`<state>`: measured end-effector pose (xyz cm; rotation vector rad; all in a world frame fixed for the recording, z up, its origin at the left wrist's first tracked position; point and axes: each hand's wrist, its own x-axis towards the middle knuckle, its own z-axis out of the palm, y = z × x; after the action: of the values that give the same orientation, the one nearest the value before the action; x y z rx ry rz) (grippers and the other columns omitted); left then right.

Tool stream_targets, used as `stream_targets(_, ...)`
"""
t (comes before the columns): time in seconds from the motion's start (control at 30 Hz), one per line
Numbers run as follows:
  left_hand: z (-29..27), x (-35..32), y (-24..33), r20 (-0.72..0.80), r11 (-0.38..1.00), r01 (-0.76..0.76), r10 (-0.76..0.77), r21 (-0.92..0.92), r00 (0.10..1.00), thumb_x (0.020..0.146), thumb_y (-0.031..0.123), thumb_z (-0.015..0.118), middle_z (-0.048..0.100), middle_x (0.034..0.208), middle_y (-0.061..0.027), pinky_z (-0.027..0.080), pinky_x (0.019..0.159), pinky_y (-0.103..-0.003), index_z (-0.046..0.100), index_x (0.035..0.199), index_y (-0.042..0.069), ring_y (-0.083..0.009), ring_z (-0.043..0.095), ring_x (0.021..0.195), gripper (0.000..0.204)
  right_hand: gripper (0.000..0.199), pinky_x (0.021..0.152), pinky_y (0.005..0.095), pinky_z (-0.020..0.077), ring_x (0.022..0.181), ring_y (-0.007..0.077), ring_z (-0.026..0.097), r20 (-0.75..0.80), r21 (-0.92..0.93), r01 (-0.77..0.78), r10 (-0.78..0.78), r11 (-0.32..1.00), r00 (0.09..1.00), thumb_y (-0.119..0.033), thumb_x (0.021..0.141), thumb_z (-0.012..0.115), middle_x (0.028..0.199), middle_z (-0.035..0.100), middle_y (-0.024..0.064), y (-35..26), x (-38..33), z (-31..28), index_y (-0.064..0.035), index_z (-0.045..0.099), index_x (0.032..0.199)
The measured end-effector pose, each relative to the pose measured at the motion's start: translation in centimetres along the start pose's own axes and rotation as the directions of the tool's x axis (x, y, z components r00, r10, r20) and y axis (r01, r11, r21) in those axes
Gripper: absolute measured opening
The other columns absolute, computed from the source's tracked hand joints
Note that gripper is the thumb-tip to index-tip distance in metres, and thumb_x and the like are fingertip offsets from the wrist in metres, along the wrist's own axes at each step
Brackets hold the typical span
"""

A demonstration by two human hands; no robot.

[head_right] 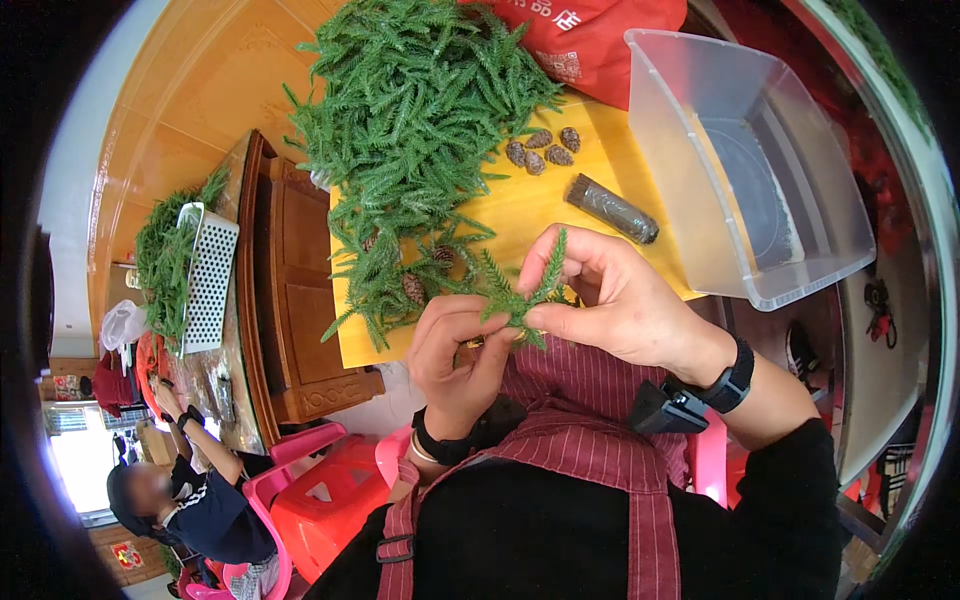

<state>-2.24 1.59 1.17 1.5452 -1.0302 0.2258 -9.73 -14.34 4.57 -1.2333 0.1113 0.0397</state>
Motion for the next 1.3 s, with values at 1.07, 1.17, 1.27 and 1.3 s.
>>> stream_targets(1.07,0.1,1.4,-1.0,0.272,0.373,0.716,-0.743,-0.591,0.612,0.08,0.008,0.061,0.052,0.07,0.0039,0.036,0.06,-0.017,0.053,0.073,0.004,-0.0022,0.044,0.065,0.011,0.019,0.063,0.0354,0.0432,0.072,0.0266,0.055,0.209,-0.951,0.291,-0.477,0.104,0.853,-0.01,0.067,0.067,0.075,0.054,0.007,-1.0,1.4,0.7,-0.0066,0.054,0.081)
stream_targets(1.17,0.1,1.2,-1.3,0.295,0.37,0.715,-0.726,-0.593,0.621,0.08,0.007,0.061,0.053,0.072,0.0037,0.036,0.062,-0.017,0.054,0.074,0.004,-0.0019,0.044,0.068,0.01,0.02,0.062,0.0356,0.0439,0.069,0.0272,0.055,0.229,-0.952,0.298,-0.482,0.07,0.846,-0.011,0.067,0.067,0.075,0.054,0.007,-1.2,1.4,0.9,-0.0066,0.054,0.082)
stream_targets(1.27,0.1,1.2,-1.4,0.325,0.369,0.715,-0.703,-0.593,0.633,0.081,0.007,0.06,0.053,0.074,0.0034,0.036,0.063,-0.017,0.054,0.076,0.004,-0.0021,0.045,0.07,0.008,0.021,0.061,0.0359,0.0443,0.069,0.0274,0.056,0.238,-0.955,0.291,-0.446,0.053,0.863,-0.012,0.067,0.067,0.074,0.055,0.0076,-1.6,1.5,0.9,-0.0066,0.054,0.083)
stream_targets(1.3,0.1,1.1,-1.6,0.351,0.357,0.724,-0.694,-0.59,0.629,0.081,0.007,0.06,0.053,0.075,0.003,0.037,0.064,-0.017,0.054,0.079,0.004,-0.0024,0.046,0.071,0.007,0.021,0.061,0.0359,0.0443,0.069,0.0274,0.056,0.237,-0.956,0.289,-0.446,0.052,0.863,-0.012,0.067,0.067,0.074,0.055,0.0076,-1.7,1.5,0.8,-0.0066,0.054,0.083)
